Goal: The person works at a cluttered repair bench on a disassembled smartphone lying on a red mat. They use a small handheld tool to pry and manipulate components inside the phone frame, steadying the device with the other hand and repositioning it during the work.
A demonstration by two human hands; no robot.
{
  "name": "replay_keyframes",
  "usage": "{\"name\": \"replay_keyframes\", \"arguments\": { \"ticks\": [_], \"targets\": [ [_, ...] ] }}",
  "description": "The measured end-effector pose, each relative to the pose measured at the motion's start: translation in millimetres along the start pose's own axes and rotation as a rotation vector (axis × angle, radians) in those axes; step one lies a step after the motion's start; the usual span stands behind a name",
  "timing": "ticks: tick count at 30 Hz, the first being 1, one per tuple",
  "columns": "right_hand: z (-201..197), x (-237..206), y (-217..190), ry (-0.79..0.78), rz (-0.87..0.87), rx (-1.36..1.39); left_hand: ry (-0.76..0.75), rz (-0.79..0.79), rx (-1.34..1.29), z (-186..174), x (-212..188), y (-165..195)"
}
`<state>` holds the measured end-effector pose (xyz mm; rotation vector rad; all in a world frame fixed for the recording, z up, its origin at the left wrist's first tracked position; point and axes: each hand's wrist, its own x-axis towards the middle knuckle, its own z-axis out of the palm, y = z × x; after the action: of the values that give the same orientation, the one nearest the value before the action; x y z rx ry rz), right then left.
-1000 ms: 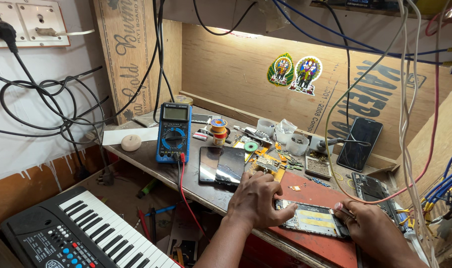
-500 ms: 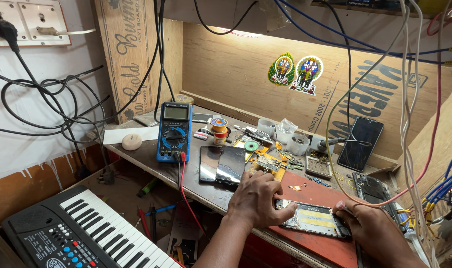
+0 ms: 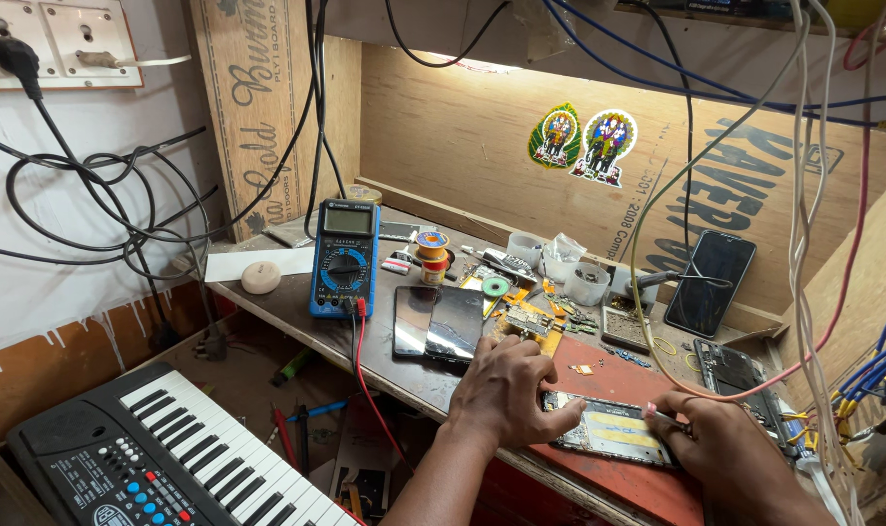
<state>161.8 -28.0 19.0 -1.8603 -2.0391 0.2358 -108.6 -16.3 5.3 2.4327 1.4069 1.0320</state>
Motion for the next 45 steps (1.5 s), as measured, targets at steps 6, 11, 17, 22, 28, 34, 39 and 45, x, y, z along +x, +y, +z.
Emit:
{"name": "replay_keyframes", "arguments": {
  "ticks": [6, 11, 17, 22, 28, 34, 39, 45],
  "targets": [
    [5, 9, 1, -0.011, -0.077, -0.07, -0.017, -0.006, 0.008, 0, 1, 1],
    [10, 10, 11, -0.025, 0.008, -0.076, 0.026, 0.024, 0.003, 2, 0, 0],
    [16, 11, 33, 0.046, 0.046, 0.15, 0.038, 0.045, 0.002, 3, 0, -2],
    [18, 10, 36, 0.012, 0.179, 0.079, -0.02, -0.006, 0.003, 4, 2, -2],
    [22, 7, 39, 0.096, 0.044, 0.153, -0.009, 0.007, 0.013, 4, 2, -2],
    [21, 7, 42, 0.099, 0.117, 0.201, -0.003, 0.01, 0.017, 3, 2, -1],
    [19, 1, 31, 0.084, 0.173, 0.166, -0.016, -0.016, 0.007, 2, 2, 0],
    [12, -2, 12, 0.047, -0.013, 0.049, -0.008, 0.004, 0.021, 2, 2, -1]
  ]
}}
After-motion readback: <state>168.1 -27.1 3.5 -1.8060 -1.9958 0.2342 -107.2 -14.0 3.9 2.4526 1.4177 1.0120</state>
